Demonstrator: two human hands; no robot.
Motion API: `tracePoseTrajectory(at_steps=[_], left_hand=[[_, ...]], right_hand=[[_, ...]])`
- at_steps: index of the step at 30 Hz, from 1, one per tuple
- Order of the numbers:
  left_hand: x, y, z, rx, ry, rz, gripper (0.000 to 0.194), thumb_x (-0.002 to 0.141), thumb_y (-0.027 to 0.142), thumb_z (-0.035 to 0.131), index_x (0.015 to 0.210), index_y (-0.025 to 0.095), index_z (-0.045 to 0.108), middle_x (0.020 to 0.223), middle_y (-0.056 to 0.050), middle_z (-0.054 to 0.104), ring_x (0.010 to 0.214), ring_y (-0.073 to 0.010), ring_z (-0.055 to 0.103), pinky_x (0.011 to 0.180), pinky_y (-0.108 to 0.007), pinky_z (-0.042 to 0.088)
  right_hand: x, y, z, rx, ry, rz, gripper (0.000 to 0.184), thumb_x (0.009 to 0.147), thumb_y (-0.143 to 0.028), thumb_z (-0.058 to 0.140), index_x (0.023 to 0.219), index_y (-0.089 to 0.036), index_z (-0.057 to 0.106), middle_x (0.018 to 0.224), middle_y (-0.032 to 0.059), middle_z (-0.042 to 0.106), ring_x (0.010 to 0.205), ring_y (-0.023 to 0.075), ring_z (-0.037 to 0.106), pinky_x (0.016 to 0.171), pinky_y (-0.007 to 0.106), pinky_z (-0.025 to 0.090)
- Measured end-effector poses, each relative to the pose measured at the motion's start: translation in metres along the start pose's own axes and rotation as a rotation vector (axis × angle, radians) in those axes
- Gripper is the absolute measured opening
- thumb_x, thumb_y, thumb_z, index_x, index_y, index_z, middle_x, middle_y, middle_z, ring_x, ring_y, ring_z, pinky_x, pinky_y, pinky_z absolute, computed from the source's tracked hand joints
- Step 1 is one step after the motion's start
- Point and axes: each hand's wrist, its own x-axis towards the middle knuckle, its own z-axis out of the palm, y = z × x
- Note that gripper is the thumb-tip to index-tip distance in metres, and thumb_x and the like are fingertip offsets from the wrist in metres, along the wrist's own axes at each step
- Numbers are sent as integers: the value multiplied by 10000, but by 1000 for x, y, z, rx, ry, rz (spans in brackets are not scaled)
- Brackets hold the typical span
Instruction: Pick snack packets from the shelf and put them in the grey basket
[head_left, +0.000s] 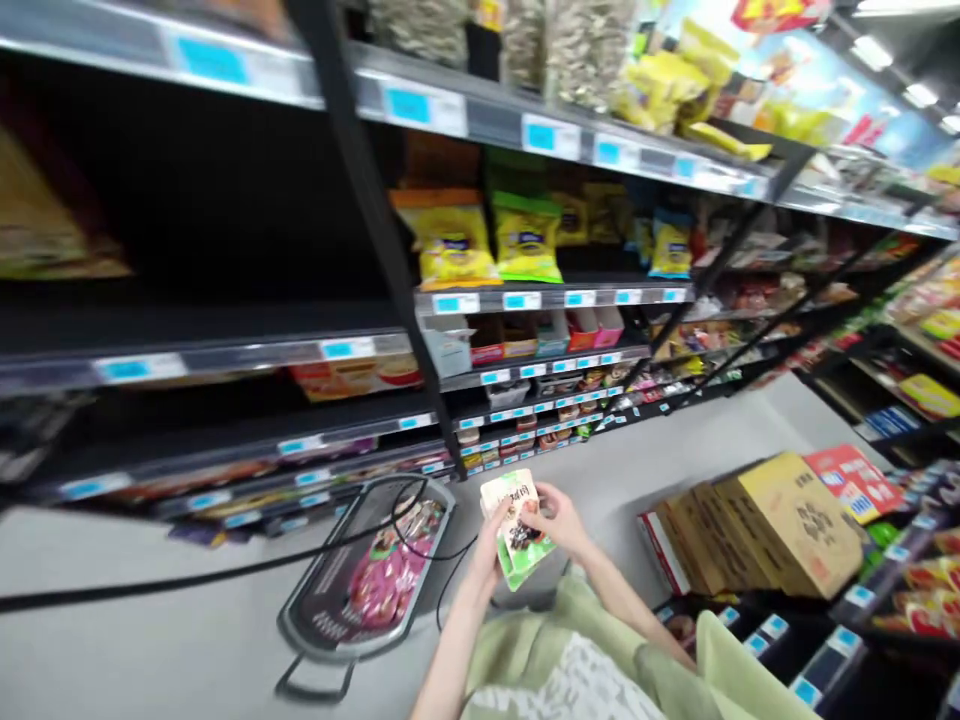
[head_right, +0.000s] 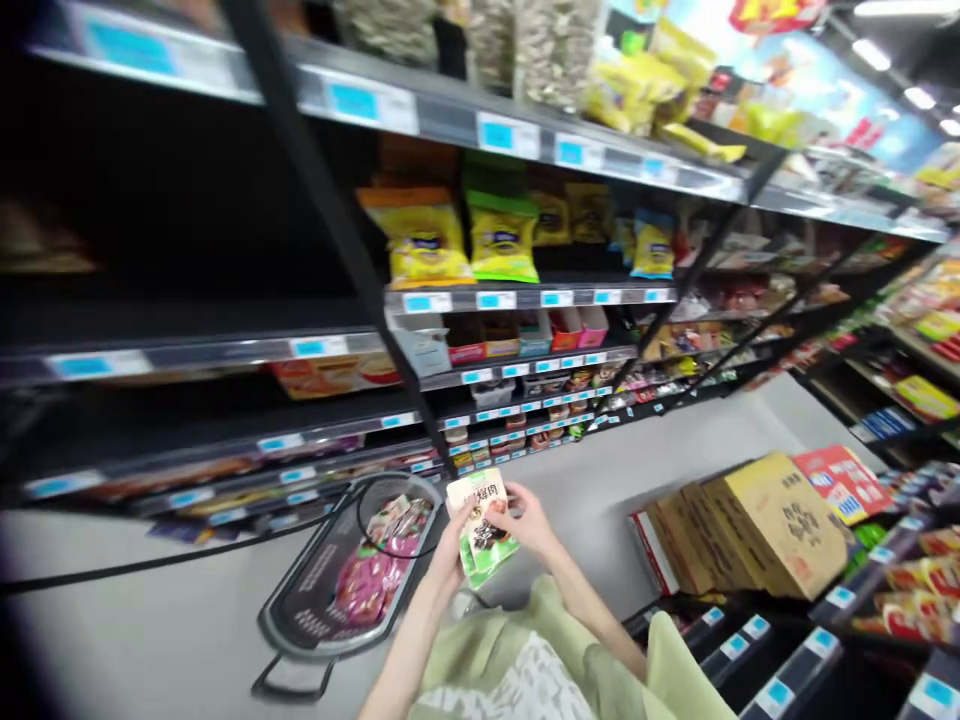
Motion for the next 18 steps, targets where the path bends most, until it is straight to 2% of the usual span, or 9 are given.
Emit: tracePoseTrajectory(at_steps=[2, 5, 10, 11, 15, 18], left_hand=[[15, -18, 29, 148, -37, 55, 498, 806, 417, 821, 1200, 146, 684, 1084, -126, 801, 999, -322, 774, 889, -413, 629], [36, -55, 72, 282, -44, 124, 579, 749, 450, 871, 1198, 138, 682, 1043, -139, 807, 974, -324, 781, 862, -401, 630], [65, -121, 135, 312, -33, 183, 641, 702, 478, 898, 1213, 170, 666, 1057, -122, 808, 1004, -326, 775, 854, -398, 627], [70, -133, 146, 302, -23, 209, 661, 686, 474, 909, 1226, 186, 658, 1080, -115, 805, 1016, -321, 772, 864, -396, 624], [86, -171, 181, 288, -6, 330, 704, 674, 536, 897, 1252, 210, 663, 1172, -100, 784, 1025, -281, 767, 884, -355, 610], [91, -188, 204, 280, -44, 257, 695, 746, 647, 795, 1243, 172, 693, 1172, -125, 780, 995, -274, 769, 861, -350, 613]], right_hand=[[-10, 2, -33, 79, 122, -22, 535, 685, -405, 876, 1176, -253, 728, 1189, 69, 748, 931, 222, 724, 757, 317, 585], [-19, 3, -83, 144, 314, -28, 487, 649, -424, 898, 1074, -237, 750, 1143, 80, 760, 907, 229, 732, 750, 330, 597], [-22, -2, -177, 276, 426, 14, 715, 442, -312, 994, 1096, -222, 719, 948, 66, 782, 797, 230, 737, 767, 366, 604], [-22, -3, -197, 294, 427, 23, 707, 424, -314, 1000, 1067, -213, 725, 909, 64, 784, 778, 233, 736, 755, 366, 601], [-31, -11, -269, 274, 440, -27, 431, 561, -452, 947, 825, -179, 745, 824, 69, 783, 718, 221, 709, 688, 330, 572], [-41, -19, -310, 287, 542, -96, 389, 638, -475, 906, 835, -177, 752, 848, 63, 785, 742, 213, 701, 700, 317, 566]])
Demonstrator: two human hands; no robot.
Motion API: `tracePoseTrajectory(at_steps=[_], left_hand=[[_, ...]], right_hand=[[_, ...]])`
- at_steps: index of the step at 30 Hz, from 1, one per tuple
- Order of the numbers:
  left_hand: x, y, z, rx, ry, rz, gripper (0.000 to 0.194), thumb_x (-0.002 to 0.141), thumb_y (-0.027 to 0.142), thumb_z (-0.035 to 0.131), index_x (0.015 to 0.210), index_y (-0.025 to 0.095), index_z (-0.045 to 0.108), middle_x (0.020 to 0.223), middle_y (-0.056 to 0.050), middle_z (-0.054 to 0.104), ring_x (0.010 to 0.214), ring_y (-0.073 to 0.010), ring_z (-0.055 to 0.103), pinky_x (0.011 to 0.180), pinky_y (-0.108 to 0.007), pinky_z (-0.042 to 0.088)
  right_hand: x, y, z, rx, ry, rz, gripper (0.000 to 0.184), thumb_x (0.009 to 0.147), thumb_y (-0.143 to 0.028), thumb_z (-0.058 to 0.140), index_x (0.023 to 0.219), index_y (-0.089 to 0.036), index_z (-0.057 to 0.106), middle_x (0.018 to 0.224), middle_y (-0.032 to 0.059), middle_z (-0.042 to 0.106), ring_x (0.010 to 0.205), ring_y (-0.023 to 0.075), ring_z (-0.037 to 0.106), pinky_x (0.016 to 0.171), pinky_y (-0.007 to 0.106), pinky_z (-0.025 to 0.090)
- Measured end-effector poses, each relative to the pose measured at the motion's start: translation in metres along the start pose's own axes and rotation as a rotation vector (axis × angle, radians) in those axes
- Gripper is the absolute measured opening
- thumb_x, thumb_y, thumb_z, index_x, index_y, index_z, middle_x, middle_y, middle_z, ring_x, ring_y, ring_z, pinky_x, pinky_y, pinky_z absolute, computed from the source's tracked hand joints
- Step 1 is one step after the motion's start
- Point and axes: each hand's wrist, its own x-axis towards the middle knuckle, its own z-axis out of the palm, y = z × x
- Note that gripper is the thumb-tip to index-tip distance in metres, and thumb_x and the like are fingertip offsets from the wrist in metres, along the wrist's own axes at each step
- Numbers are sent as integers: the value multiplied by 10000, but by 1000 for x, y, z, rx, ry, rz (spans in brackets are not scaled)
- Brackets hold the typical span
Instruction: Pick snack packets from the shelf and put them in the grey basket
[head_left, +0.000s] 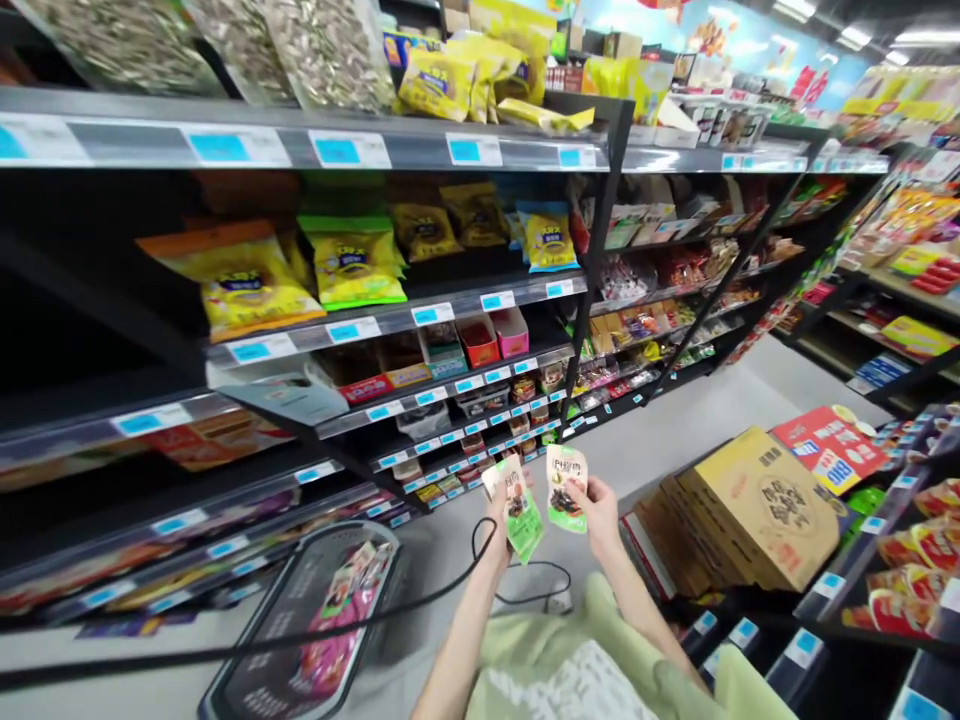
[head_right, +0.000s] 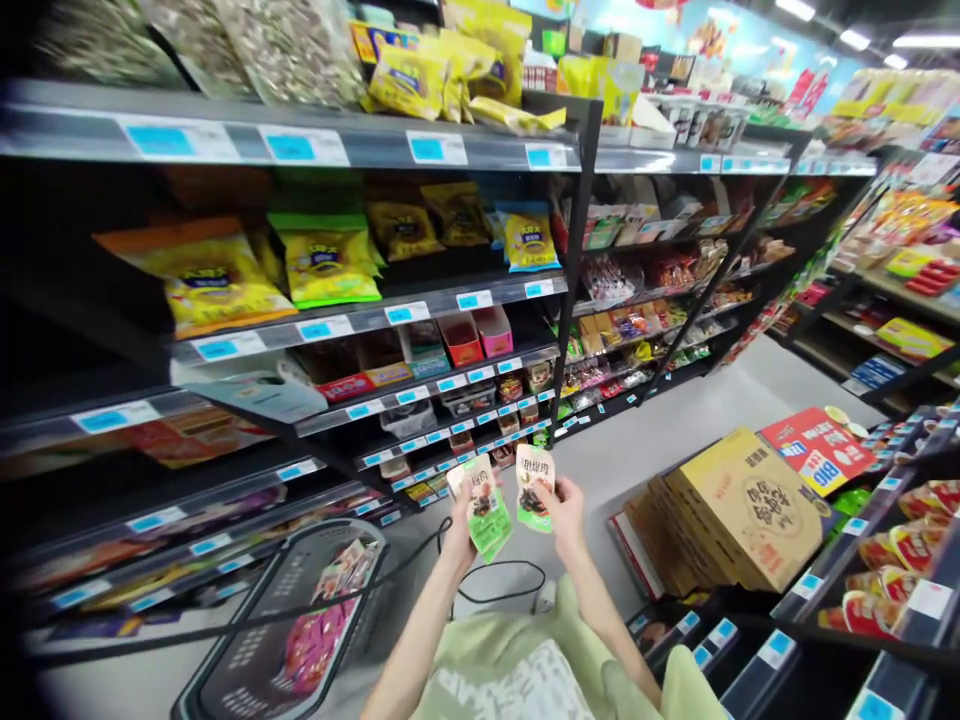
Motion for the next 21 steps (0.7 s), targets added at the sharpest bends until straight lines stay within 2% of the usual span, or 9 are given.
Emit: tracePoseTrajectory(at_steps=[3, 6, 10, 13, 17, 21], left_hand=[[1, -5, 23, -104, -107, -131, 692, 825, 691, 685, 1269, 160, 690, 1163, -141, 780, 1010, -305, 763, 862, -397, 620], [5, -7, 40, -183, -170, -201, 643, 881, 655, 640, 1310, 177, 670, 1196, -135, 771, 1037, -322, 757, 884, -435, 621], [18, -7, 51, -177, -144, -230, 600, 895, 575, 669, 1333, 165, 656, 1240, -146, 755, 1059, -328, 753, 918, -447, 613], [31, -5, 54, -108, -138, -274, 624, 868, 561, 704, 1320, 132, 666, 1174, -180, 773, 1036, -346, 761, 905, -442, 614], [52, -7, 61, -10, -188, -345, 643, 860, 599, 700, 1254, 91, 688, 1098, -196, 791, 1048, -371, 753, 925, -467, 601], [81, -14, 76, 76, -151, -212, 562, 814, 569, 776, 1187, 152, 711, 1109, -143, 798, 1125, -386, 715, 997, -472, 553]], right_hand=[[7, -15, -22, 84, 33, -6, 358, 670, -453, 892, 871, -196, 745, 891, 57, 789, 777, 219, 714, 737, 329, 577], [11, -24, -35, 207, 22, 73, 372, 686, -451, 882, 941, -224, 735, 974, 56, 795, 821, 238, 741, 776, 368, 601], [23, -30, -47, 338, 42, 212, 355, 681, -426, 881, 949, -254, 727, 1028, 34, 799, 866, 240, 761, 797, 367, 616], [38, -32, -55, 404, 34, 298, 287, 709, -411, 844, 929, -270, 726, 995, 11, 807, 871, 238, 763, 785, 356, 618], [52, -31, -49, 447, -120, 366, 299, 713, -385, 852, 957, -253, 738, 987, 17, 810, 885, 245, 759, 811, 358, 607], [65, -27, -29, 344, -187, 322, 274, 719, -375, 882, 895, -259, 708, 934, 8, 787, 899, 249, 744, 842, 378, 590]])
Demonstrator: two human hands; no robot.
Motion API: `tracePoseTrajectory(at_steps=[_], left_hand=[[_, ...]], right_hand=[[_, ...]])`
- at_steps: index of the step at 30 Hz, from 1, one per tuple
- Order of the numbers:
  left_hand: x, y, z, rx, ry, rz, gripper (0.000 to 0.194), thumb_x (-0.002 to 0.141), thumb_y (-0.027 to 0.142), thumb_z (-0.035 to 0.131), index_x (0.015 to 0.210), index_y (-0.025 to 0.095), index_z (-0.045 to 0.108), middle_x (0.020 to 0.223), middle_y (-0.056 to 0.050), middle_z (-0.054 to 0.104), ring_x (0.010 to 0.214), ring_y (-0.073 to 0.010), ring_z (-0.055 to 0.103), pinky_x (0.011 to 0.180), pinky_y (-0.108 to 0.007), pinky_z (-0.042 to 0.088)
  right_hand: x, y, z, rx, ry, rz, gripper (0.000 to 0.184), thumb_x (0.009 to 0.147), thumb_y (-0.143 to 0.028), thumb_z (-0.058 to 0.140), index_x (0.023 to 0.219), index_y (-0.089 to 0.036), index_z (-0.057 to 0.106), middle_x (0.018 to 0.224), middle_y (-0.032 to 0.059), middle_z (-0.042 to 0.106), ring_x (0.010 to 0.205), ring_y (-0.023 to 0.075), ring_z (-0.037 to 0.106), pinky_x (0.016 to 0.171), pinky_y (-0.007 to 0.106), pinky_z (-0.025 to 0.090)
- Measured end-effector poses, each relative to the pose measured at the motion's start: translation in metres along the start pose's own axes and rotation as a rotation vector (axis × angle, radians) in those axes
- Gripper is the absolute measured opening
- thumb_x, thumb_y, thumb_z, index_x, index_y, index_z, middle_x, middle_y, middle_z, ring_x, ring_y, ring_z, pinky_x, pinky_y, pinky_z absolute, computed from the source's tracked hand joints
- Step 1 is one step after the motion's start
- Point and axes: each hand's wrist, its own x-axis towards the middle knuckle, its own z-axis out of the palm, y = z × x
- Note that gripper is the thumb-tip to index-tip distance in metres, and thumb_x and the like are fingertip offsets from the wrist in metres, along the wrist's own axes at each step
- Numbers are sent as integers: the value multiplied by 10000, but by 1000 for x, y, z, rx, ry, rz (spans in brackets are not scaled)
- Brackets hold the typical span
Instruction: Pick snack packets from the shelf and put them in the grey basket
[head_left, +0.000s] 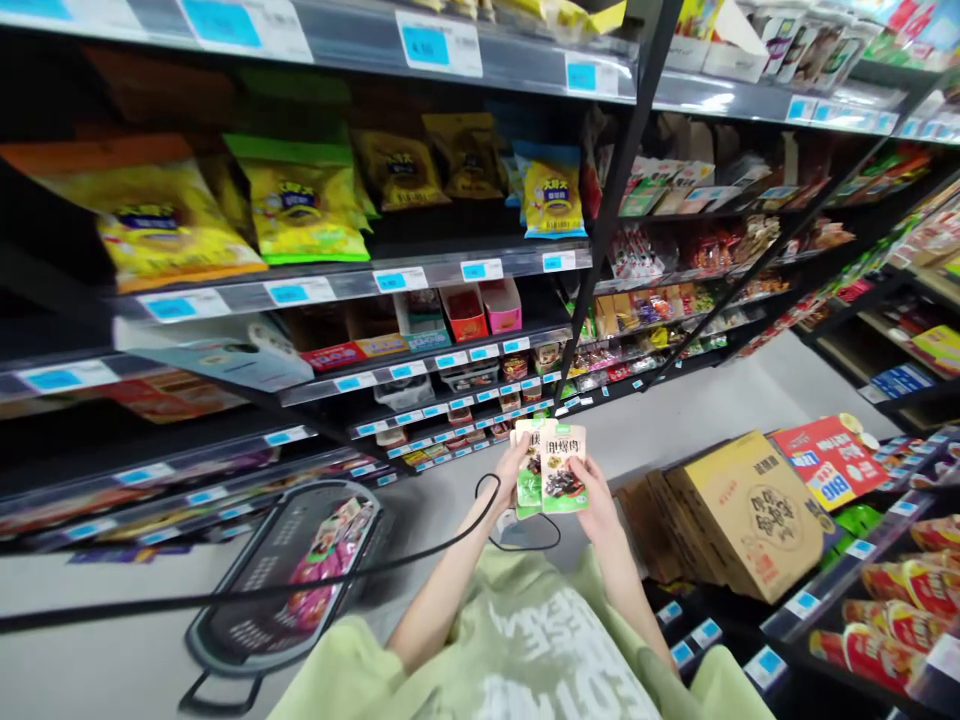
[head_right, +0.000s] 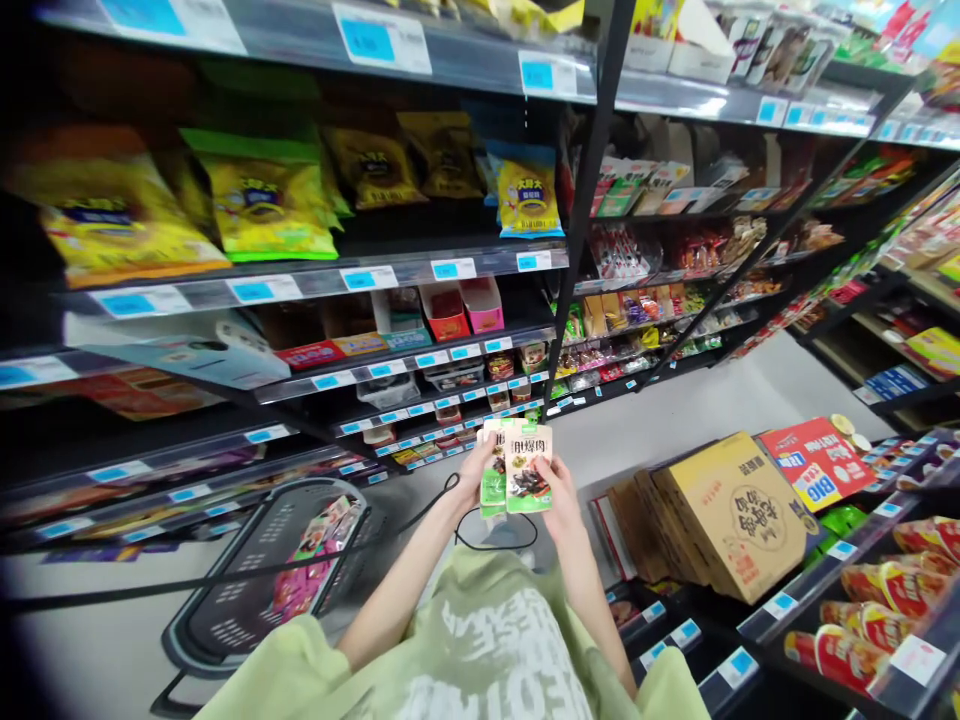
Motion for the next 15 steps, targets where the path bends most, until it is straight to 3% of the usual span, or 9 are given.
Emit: tracePoseTrajectory(at_steps=[6, 11, 15], left_hand=[[46, 12, 1, 137, 64, 197, 674, 710, 660, 818, 1159, 169, 709, 1082, -125, 801, 1118, -344, 719, 1020, -443, 540], [68, 34, -8, 193, 44, 199, 692, 740, 691, 775, 1190, 169, 713, 1185, -132, 776, 1166, -337, 698, 1077, -453, 499], [81, 48, -16, 130, 122, 170, 623, 778, 630, 775, 1222, 199, 705, 1296, -114, 735, 1276, -331, 641, 1129, -438, 450]], right_hand=[[43, -7, 17, -161, 13, 16, 289, 731, -448, 880, 754, -271, 653, 831, 16, 740, 810, 237, 712, 778, 377, 577], [77, -3, 35, -191, 44, 7, 355, 705, -479, 886, 740, -246, 620, 806, 5, 728, 762, 205, 692, 733, 327, 556], [100, 8, 45, -192, 207, -126, 398, 766, -569, 798, 865, -248, 585, 873, 0, 736, 807, 199, 696, 735, 305, 550]])
